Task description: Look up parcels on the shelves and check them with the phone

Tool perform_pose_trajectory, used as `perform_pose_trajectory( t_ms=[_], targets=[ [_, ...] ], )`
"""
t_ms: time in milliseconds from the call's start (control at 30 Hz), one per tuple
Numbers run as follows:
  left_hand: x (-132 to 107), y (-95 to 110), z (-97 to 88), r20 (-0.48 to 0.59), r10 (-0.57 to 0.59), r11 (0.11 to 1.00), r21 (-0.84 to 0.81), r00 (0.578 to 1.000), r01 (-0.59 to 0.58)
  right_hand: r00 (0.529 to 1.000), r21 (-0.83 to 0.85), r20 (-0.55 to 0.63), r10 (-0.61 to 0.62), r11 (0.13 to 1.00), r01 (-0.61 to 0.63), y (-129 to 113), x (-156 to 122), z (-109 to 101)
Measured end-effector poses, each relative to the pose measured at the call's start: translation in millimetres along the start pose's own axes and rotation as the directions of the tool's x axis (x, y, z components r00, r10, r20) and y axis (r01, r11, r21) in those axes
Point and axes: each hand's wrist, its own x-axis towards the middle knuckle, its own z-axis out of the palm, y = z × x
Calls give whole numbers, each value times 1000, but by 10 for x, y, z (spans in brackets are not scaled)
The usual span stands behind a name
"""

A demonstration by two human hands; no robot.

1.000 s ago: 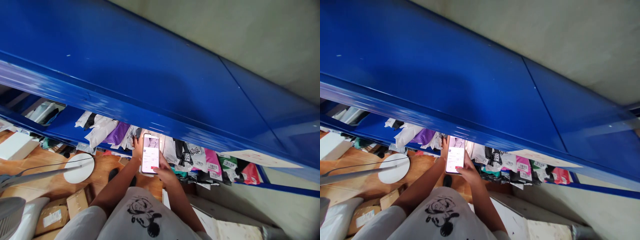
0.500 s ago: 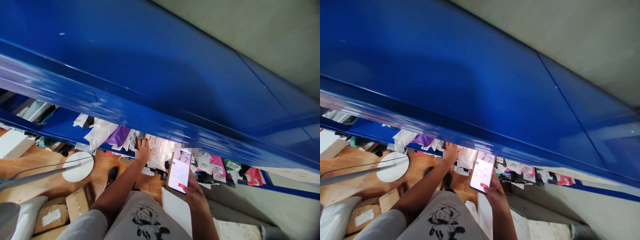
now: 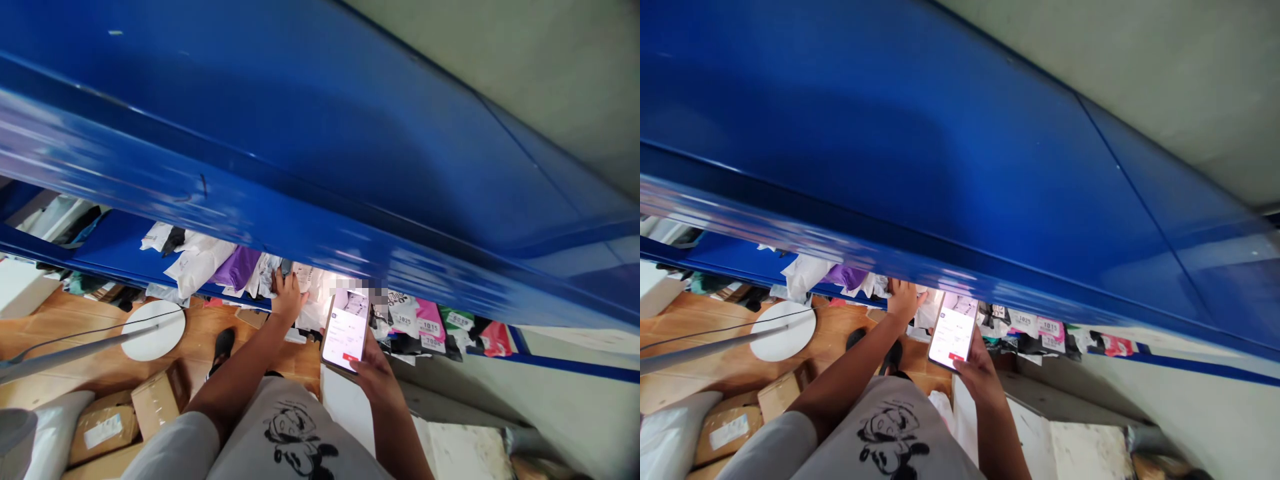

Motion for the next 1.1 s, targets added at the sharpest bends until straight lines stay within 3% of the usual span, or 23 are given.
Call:
perform_pose_trajectory(
  t_ms=[400,667,833,967,1100],
  targets=[
    [12,-57,-98,-32,-3,1000,8,999,3,998,16,62,-7,1000,6,-43,54,133],
    [31,-137,-245,3,1,1000,-26,1000,-1,997,186,45,-67,981,58,-64,-1,-1],
    [11,-102,-284,-25,124,986,-107,992,-126,999,175,48,-23,984,15,-44,59,-127],
    [44,-77,-259,13,15,1000,-15,1000,-15,997,222,76,-12,975,-5,7,93,-147],
    [45,-91,-211,-33,-38,999,31,999,39,998,260,62,21,965,-36,121,176,-27]
  ],
)
